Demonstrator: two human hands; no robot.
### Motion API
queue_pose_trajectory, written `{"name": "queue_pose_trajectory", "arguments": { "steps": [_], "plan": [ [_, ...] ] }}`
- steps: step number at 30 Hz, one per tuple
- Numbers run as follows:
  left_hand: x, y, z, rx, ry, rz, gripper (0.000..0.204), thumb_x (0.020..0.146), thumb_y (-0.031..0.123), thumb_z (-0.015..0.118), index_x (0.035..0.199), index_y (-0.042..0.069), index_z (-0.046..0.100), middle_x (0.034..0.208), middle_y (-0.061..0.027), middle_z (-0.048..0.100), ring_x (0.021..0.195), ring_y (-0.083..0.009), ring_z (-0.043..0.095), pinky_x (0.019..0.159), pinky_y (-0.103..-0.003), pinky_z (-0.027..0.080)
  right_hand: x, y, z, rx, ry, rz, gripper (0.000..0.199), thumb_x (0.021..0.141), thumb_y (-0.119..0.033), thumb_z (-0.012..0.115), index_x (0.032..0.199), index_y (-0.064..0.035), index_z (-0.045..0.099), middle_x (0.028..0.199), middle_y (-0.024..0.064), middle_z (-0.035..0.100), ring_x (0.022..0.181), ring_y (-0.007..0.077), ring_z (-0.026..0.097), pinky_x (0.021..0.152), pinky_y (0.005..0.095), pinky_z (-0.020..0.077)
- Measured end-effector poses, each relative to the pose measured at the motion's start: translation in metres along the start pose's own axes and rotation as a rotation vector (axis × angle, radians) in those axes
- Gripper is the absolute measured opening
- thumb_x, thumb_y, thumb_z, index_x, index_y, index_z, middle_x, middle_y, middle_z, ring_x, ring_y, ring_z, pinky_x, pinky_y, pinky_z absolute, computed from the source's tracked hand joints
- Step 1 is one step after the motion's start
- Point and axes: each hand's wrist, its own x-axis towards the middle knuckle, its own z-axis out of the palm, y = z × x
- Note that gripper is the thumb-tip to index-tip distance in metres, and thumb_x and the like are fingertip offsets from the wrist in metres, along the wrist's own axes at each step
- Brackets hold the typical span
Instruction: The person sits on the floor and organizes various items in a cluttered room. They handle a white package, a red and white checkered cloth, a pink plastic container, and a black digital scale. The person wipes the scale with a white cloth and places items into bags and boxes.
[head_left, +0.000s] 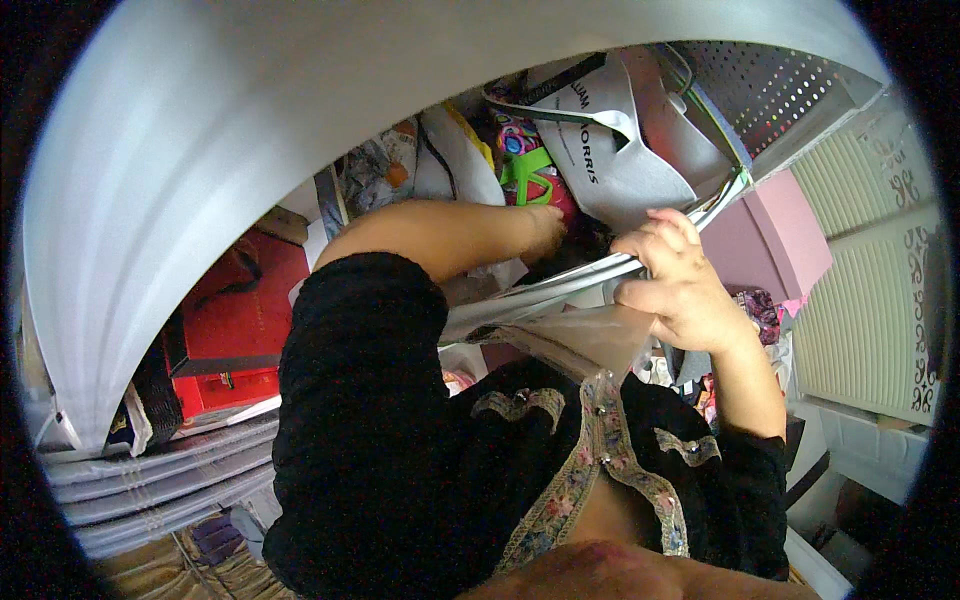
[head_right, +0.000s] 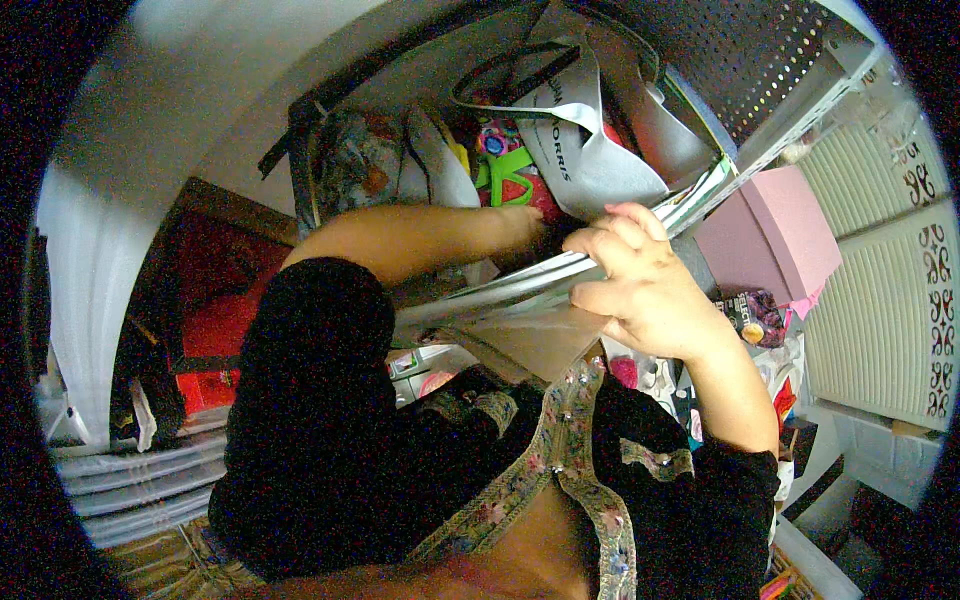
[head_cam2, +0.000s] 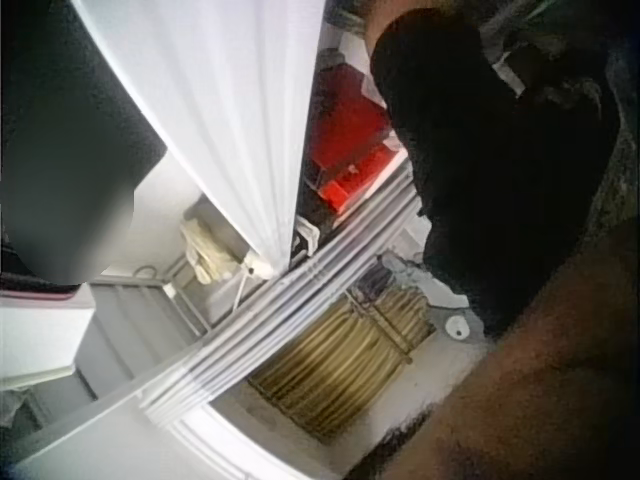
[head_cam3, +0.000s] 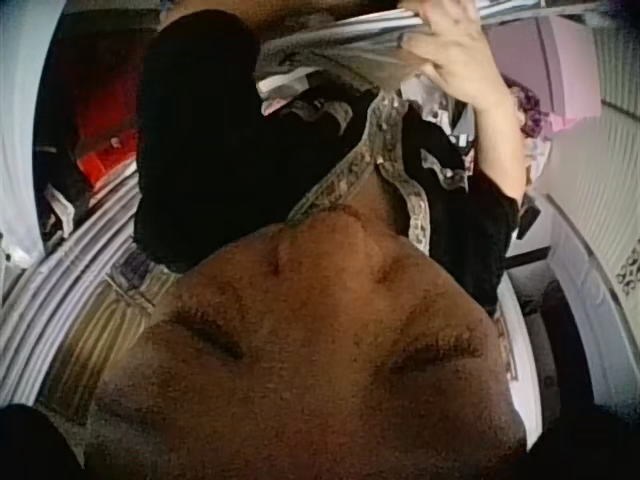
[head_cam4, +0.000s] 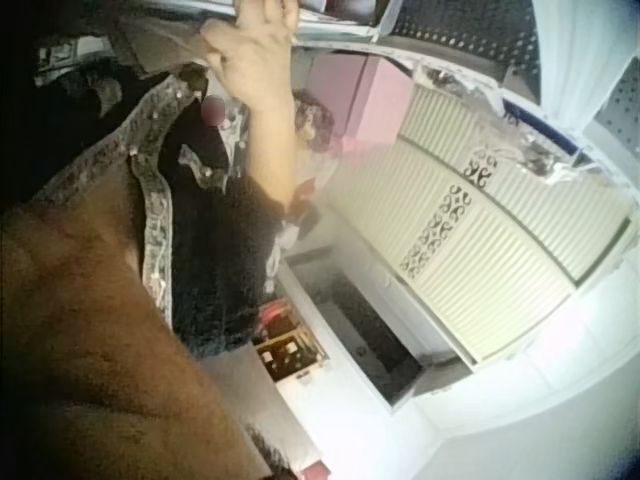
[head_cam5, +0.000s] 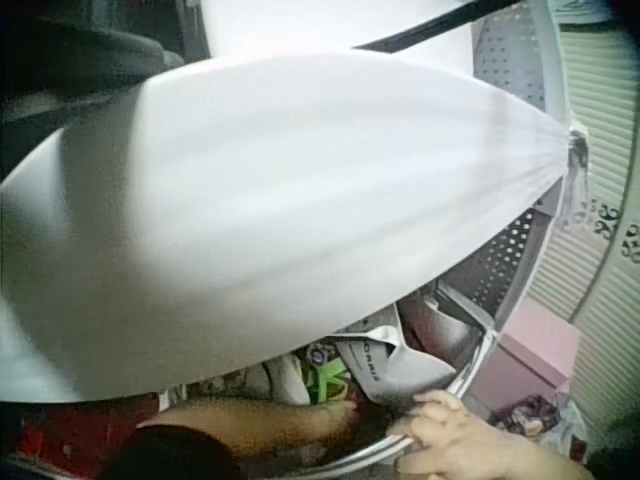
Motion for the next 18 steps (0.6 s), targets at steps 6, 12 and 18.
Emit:
{"name": "queue_pose_trajectory", "arguments": {
  "steps": [6,12,18],
  "plan": [
    [-0.034,-0.023,-0.009,-0.015,0.132,-0.254,0.034,0.076,0.040,0.066,0.099,0.017,0.077,0.115,0.0024,0.068,0.127,-0.0178,0.044,0.109,-0.035,0.027,-0.015,-0.008,0.001,0.044,0.015,0.021,0.019,0.062,-0.019,0.071,0.078,-0.0115,0.065,0.114,0.0114,0.059,0.110,0.0336,0.053,0.106,0.0552,0.0325],
    [-0.082,-0.048,0.006,-0.253,0.375,-0.307,0.035,0.070,0.044,0.067,0.080,0.012,0.078,0.096,-0.0008,0.070,0.108,-0.0212,0.054,0.100,-0.037,0.036,-0.018,-0.010,0.002,0.038,-0.014,0.014,0.019,0.063,-0.021,0.072,0.077,-0.0114,0.064,0.116,0.0122,0.058,0.111,0.0342,0.053,0.106,0.0548,0.0334],
    [-0.090,-0.053,0.006,-0.205,0.311,-0.334,0.026,0.067,0.036,0.072,0.081,0.016,0.078,0.092,0.0001,0.068,0.103,-0.0185,0.055,0.091,-0.038,0.039,-0.021,-0.008,0.006,0.047,0.023,0.012,0.017,0.064,-0.020,0.072,0.077,-0.0112,0.065,0.117,0.0130,0.059,0.111,0.0346,0.053,0.106,0.0549,0.0329]
  ]
}}
